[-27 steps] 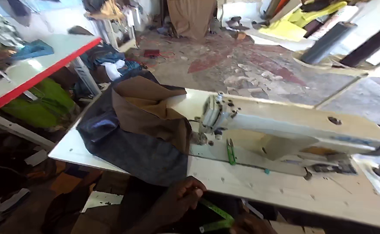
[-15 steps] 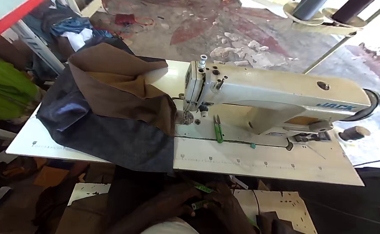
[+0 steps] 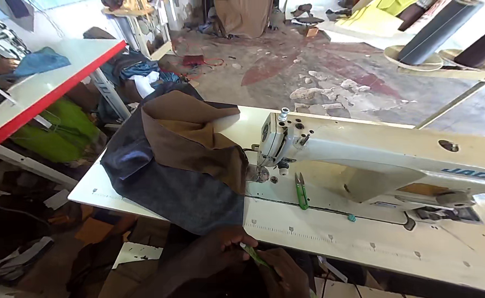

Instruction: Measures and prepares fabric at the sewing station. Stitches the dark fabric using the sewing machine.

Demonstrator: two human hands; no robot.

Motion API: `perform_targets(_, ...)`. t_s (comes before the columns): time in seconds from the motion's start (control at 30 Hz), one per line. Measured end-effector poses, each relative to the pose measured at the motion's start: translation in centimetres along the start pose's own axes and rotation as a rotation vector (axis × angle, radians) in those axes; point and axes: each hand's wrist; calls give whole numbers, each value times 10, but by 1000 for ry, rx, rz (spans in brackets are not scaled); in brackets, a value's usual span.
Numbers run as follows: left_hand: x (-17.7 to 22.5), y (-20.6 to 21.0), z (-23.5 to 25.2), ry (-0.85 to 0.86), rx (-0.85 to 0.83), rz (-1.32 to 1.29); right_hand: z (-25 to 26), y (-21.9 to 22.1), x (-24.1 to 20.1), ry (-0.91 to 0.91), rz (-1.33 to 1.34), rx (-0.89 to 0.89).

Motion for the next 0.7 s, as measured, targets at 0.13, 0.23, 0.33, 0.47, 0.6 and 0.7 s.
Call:
perform_targets(0.13,6,-47,21,-106,31,133,28,22,-32,458,679,-188)
perform_targets(0.23,-2,-64,53,-210,69,311,41,41,-47,798,1086,-251)
perform_targets(0.33,-19,-59,80,-379,55,588,42,55,-46,1029,1135,-289)
perform_targets(0.47,-41,-51,83,-416,151,579,38,57,-40,1027,1074,-301)
perform_targets(0.6,-53,-42,72,-312,284,547,36,58,-41,1026,1061,-296)
perform_targets(0.7,-60,-39,66,-241,337,501,36,59,-42,1030,1049,-297)
Point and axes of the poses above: each hand's wrist, its own z-axis towards the middle knuckle, its own y-axis out of the palm, x = y × z, and after that the axes turned 12 degrees about -z, right-handed
